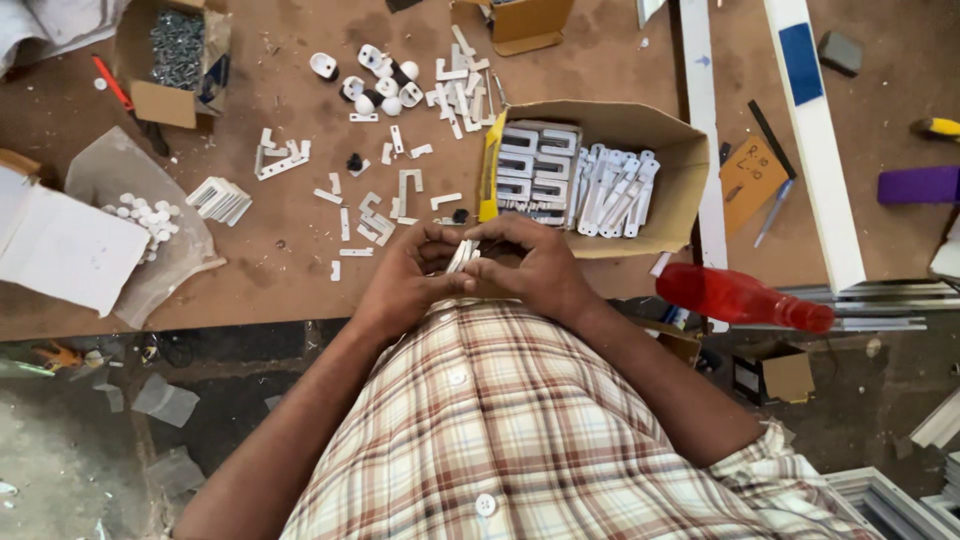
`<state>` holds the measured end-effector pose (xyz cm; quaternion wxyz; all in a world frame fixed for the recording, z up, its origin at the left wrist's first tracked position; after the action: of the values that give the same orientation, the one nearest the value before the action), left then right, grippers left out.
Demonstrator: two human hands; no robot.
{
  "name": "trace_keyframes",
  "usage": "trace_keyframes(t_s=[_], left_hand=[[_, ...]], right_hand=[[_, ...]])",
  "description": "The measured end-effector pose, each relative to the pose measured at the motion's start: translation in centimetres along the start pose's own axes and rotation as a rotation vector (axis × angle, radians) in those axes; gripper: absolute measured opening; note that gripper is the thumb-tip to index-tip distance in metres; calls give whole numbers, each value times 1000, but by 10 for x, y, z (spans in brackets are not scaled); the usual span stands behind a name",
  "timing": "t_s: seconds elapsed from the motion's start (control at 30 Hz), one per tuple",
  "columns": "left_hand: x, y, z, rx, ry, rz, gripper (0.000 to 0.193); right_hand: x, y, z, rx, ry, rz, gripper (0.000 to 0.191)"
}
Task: The person picks small white plastic hardware components from a workbench, fits them together by hand into small assemblies, and places the completed assemblies into a cardboard box on the bench, repeating the cycle.
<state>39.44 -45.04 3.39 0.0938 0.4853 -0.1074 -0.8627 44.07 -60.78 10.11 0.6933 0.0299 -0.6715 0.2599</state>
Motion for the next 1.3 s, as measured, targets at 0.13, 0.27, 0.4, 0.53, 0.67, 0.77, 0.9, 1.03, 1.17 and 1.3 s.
trace_keyframes(t_s=[0.13,0.27,0.4,0.53,0.67,0.77,0.9,1.03,1.17,1.3], left_hand=[[-4,3,-1,-14,-3,69,45],[-4,3,-4,-123,-47,44,44],[-5,8,-5,-130,-75,22,42],[-6,9,-7,-136,-42,-137,28],[-4,3,-11,-280,-63,-159,24],[-1,4,-12,-286,-81,-80,24],[10,6,-15,-219,-164,39,24],[18,-5,-17,-254,-155,46,24],[27,-19,-12,-318,-193,70,25],[30,-32,-4,-366,-211,88,24]], right_hand=[[-28,2,7,-2,208,-456,40],[-51,0,11,-105,237,-505,33],[-57,1,9,-144,242,-386,28],[-47,-6,6,-224,298,-82,22],[-9,-3,2,-138,35,180,29],[-6,2,1,-79,31,241,34],[-25,-4,-7,-82,45,286,27],[-54,-49,-38,-208,-144,485,27],[-102,-82,-69,-229,-179,697,28],[-131,-79,-78,-128,-273,791,29]])
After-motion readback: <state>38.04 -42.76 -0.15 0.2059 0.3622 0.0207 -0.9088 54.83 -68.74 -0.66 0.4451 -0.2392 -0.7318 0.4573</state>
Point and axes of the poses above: each hand's wrist, its own z-axis away from the middle knuckle, its own y-axis out of the palm, x = y × z, the point moved 7 cm from there along -z, towards the middle knuckle, and after that the axes turned 9 degrees about -x, right-handed, at the moved point
